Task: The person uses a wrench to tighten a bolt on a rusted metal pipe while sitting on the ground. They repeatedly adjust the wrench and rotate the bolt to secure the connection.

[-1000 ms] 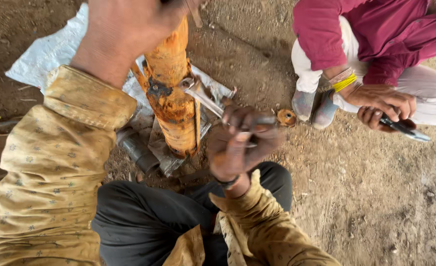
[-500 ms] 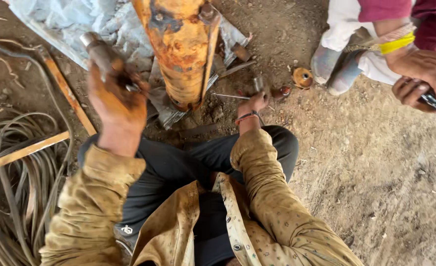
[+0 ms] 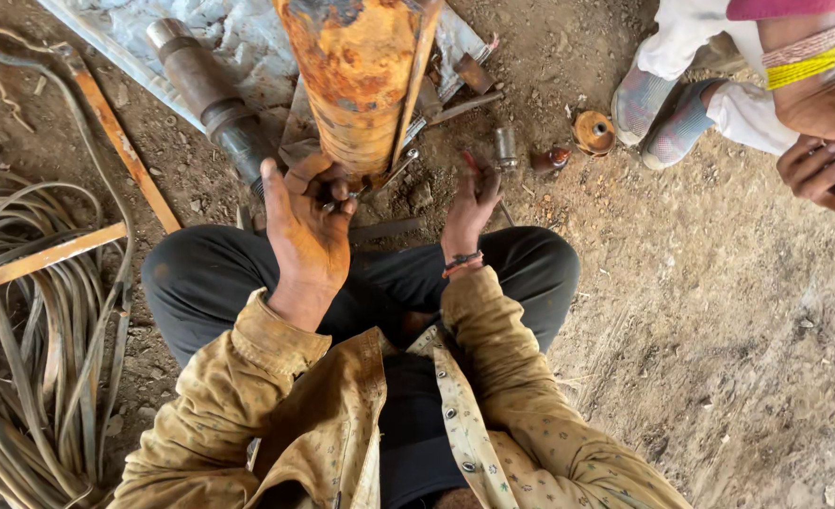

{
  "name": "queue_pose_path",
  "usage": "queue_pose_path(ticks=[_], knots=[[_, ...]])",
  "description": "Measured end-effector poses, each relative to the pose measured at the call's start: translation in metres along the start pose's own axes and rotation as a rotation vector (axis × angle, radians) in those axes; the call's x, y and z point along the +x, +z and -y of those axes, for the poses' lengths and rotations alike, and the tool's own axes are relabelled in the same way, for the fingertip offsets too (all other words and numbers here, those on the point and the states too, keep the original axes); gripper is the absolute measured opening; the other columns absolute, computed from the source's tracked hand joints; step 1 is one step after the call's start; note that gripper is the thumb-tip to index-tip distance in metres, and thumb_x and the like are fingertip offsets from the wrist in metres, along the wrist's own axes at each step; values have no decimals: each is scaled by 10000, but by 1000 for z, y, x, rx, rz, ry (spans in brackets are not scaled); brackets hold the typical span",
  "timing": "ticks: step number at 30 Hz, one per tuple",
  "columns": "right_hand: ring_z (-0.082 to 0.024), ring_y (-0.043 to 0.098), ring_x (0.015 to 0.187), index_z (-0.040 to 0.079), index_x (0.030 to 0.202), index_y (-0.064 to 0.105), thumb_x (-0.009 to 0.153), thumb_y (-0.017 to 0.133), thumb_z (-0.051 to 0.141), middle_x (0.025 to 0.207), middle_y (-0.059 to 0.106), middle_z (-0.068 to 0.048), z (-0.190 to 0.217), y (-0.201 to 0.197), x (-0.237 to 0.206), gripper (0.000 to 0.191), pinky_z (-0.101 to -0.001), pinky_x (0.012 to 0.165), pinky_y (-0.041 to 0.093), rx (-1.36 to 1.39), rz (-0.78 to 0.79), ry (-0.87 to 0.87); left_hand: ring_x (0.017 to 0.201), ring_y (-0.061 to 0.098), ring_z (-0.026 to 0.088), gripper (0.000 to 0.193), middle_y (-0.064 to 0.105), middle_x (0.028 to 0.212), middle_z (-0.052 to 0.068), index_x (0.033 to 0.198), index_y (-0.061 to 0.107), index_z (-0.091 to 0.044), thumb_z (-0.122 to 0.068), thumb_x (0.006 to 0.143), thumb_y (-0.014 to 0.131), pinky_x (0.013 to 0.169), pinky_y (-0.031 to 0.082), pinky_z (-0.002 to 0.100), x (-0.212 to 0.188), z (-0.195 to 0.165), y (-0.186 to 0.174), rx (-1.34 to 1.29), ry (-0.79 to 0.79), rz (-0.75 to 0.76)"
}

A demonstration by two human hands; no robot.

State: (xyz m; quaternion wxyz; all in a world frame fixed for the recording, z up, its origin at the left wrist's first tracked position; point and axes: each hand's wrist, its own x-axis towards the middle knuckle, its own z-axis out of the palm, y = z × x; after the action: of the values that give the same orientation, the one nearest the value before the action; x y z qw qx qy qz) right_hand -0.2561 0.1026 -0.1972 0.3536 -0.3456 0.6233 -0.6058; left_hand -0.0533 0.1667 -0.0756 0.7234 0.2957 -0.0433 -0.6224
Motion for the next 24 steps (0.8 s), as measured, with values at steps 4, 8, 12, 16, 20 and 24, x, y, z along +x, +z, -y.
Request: queue_pose_path(ticks=[4, 8, 12, 16, 20, 24], knots=[[-201, 642, 828, 23, 1197, 603, 1073, 579, 243, 972, 663, -87, 14, -17, -36, 253, -358, 686, 537, 338, 513, 432, 945, 535, 182, 514, 623, 1079, 99, 1186, 663, -8, -501, 1127, 536, 869, 454, 341, -14, 25, -21, 474, 296, 147], [-195, 662, 1018, 61, 1265, 564, 1026, 498, 409, 1119, 686, -59, 21, -26, -90, 427, -340, 870, 552, 687, 912, 986, 1089, 623, 229, 309, 680, 1140, 103, 1166, 679, -44, -331, 1079, 605, 1074, 451, 411, -36, 46, -26, 1088, 406, 414], [-169, 659, 1042, 57, 1213, 545, 1039, 468, 265, 1100, 673, -42, 26, -20, -89, 282, -319, 932, 567, 623, 697, 1030, 1181, 629, 301, 209, 701, 1230, 112, 1139, 697, -92, -213, 975, 741, 1055, 480, 402, -40, 45, -13, 1384, 466, 559], [-131, 557, 687, 33, 1062, 601, 1190, 565, 254, 850, 610, -41, 55, -15, -27, 258, -289, 616, 492, 699, 764, 827, 1235, 575, 301, 337, 609, 1310, 140, 1275, 600, -8, -177, 1015, 733, 1041, 482, 398, -6, 15, 10, 1263, 897, 479], [-132, 520, 662, 67, 1009, 638, 1070, 554, 254, 797, 593, -9, 111, 29, 69, 214, -297, 571, 438, 641, 594, 480, 1364, 450, 242, 635, 396, 1473, 117, 1542, 344, -86, -375, 1077, 666, 1180, 426, 435, 39, -13, 45, 1134, 1012, 162], [-167, 562, 781, -28, 1159, 671, 1082, 635, 206, 916, 634, -45, 160, 128, 156, 249, -343, 703, 491, 584, 678, 140, 1540, 239, 308, 846, 136, 1668, 197, 1598, 88, -44, -538, 1113, 575, 1311, 256, 484, 84, 13, 99, 1012, 1174, 68]])
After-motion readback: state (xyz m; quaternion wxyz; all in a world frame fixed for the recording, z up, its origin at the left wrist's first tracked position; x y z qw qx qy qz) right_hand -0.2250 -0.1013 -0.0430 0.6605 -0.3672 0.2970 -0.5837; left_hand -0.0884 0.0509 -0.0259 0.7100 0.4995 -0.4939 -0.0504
